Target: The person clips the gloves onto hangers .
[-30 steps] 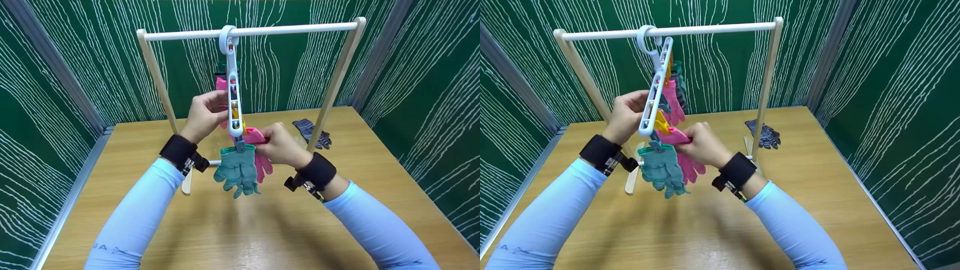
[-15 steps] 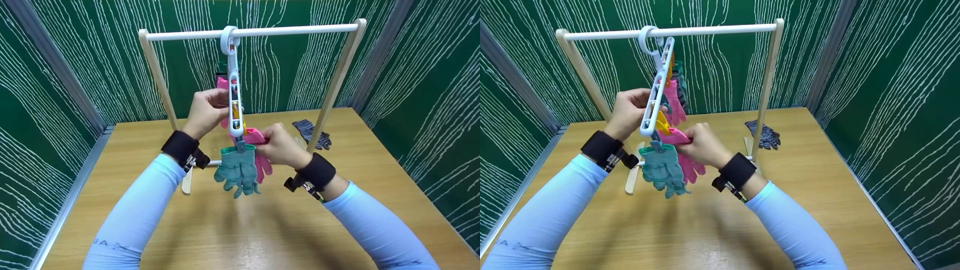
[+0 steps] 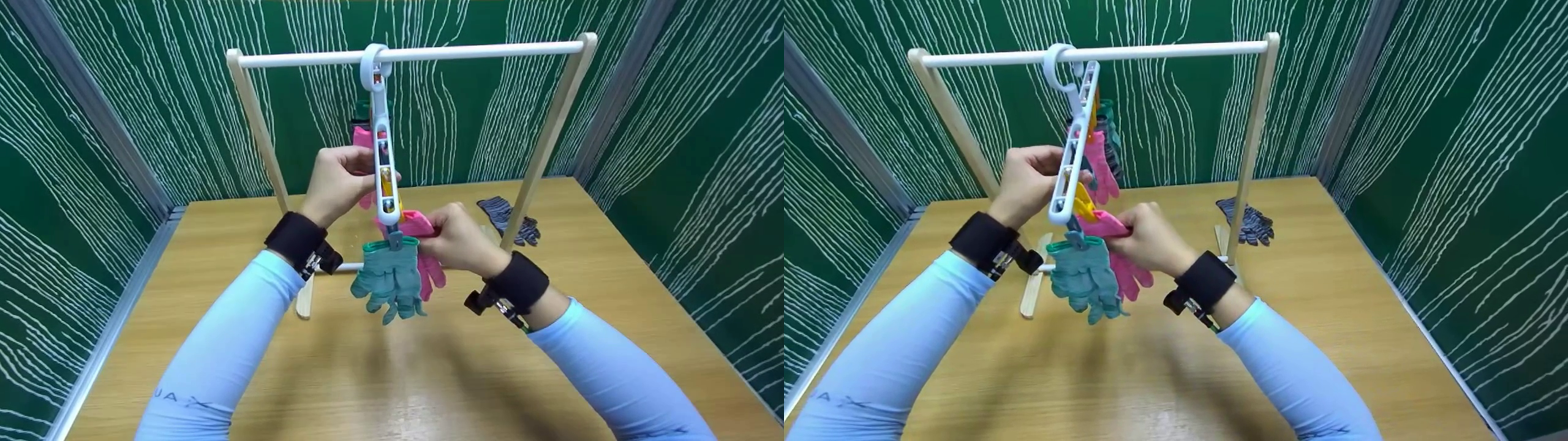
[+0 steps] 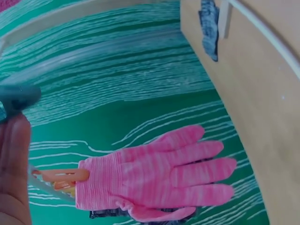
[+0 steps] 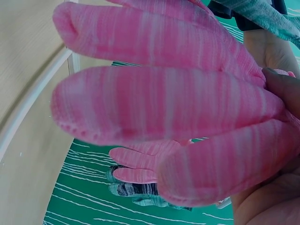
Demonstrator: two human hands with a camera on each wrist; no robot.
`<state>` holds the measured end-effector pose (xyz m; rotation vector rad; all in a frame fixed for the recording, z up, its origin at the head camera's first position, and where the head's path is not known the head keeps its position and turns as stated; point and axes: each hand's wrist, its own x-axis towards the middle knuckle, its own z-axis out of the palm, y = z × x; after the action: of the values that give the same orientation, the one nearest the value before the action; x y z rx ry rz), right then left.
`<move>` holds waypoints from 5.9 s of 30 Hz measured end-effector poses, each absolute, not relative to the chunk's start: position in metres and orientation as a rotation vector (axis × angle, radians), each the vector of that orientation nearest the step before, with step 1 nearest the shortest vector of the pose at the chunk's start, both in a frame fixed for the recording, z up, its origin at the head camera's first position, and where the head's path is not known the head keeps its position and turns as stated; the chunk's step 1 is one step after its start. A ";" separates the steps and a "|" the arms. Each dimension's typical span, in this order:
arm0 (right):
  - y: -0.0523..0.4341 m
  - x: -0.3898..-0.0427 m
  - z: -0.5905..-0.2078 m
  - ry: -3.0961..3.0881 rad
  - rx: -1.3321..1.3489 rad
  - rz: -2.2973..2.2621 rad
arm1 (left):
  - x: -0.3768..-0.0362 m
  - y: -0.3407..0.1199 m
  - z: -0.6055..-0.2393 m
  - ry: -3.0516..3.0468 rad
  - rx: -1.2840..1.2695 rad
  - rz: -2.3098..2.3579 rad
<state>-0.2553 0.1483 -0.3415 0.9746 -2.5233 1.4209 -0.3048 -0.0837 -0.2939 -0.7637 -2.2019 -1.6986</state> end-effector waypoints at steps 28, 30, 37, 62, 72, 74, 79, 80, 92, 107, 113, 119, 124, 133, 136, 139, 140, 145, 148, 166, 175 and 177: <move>0.151 -0.255 -0.345 -2.508 0.918 1.418 | -0.306 -0.086 -0.290 -2.191 -0.869 -1.624; 0.152 -0.256 -0.345 -2.505 0.921 1.422 | -0.307 -0.087 -0.291 -2.189 -0.872 -1.631; 0.156 -0.256 -0.346 -2.507 0.921 1.437 | -0.307 -0.089 -0.292 -2.191 -0.877 -1.632; 0.190 -0.263 -0.339 -2.559 0.822 1.305 | -0.309 -0.097 -0.290 -2.199 -0.906 -1.614; 0.219 -0.271 -0.342 -2.515 0.728 1.295 | -0.310 -0.096 -0.290 -2.213 -0.912 -1.617; 0.224 -0.273 -0.342 -2.515 0.703 1.306 | -0.310 -0.096 -0.290 -2.214 -0.914 -1.620; 0.236 -0.274 -0.342 -2.526 0.637 1.342 | -0.309 -0.096 -0.290 -2.220 -0.912 -1.623; 0.239 -0.275 -0.342 -2.529 0.624 1.346 | -0.309 -0.096 -0.290 -2.219 -0.912 -1.624; 0.268 -0.277 -0.352 -2.539 0.529 1.326 | -0.310 -0.096 -0.292 -2.193 -0.906 -1.627; 0.311 -0.282 -0.369 -2.624 0.322 1.244 | -0.309 -0.099 -0.296 -2.188 -0.877 -1.633; 0.324 -0.285 -0.375 -2.633 0.296 1.190 | -0.310 -0.099 -0.296 -2.190 -0.873 -1.636; 0.336 -0.290 -0.383 -2.644 0.231 1.102 | -0.311 -0.098 -0.297 -2.191 -0.859 -1.658; 0.346 -0.295 -0.389 -2.700 0.155 1.116 | -0.310 -0.098 -0.298 -2.193 -0.854 -1.656; 0.355 -0.303 -0.399 -2.724 0.128 1.089 | -0.311 -0.098 -0.298 -2.190 -0.873 -1.679; 0.354 -0.308 -0.402 -2.730 0.121 1.080 | -0.311 -0.099 -0.298 -2.189 -0.867 -1.687; 0.355 -0.313 -0.406 -2.747 0.106 1.076 | -0.311 -0.099 -0.298 -2.196 -0.859 -1.689; 0.355 -0.314 -0.407 -2.757 0.099 1.073 | -0.311 -0.099 -0.299 -2.199 -0.858 -1.688; 0.355 -0.323 -0.414 -2.815 0.089 1.027 | -0.311 -0.099 -0.300 -2.204 -0.851 -1.661; 0.355 -0.328 -0.418 -2.841 0.092 1.021 | -0.312 -0.100 -0.300 -2.206 -0.840 -1.643; 0.358 -0.350 -0.445 -2.985 0.108 0.878 | -0.312 -0.099 -0.298 -2.201 -0.845 -1.658; 0.360 -0.361 -0.465 -3.055 0.163 0.811 | -0.313 -0.101 -0.299 -2.188 -0.832 -1.660; 0.359 -0.362 -0.467 -3.100 0.148 0.779 | -0.313 -0.101 -0.299 -2.189 -0.834 -1.657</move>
<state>-0.3621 0.3589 -0.4668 0.1481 -3.1003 0.7791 -0.3127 -0.1011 -0.2988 -0.8337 -2.1891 -1.6574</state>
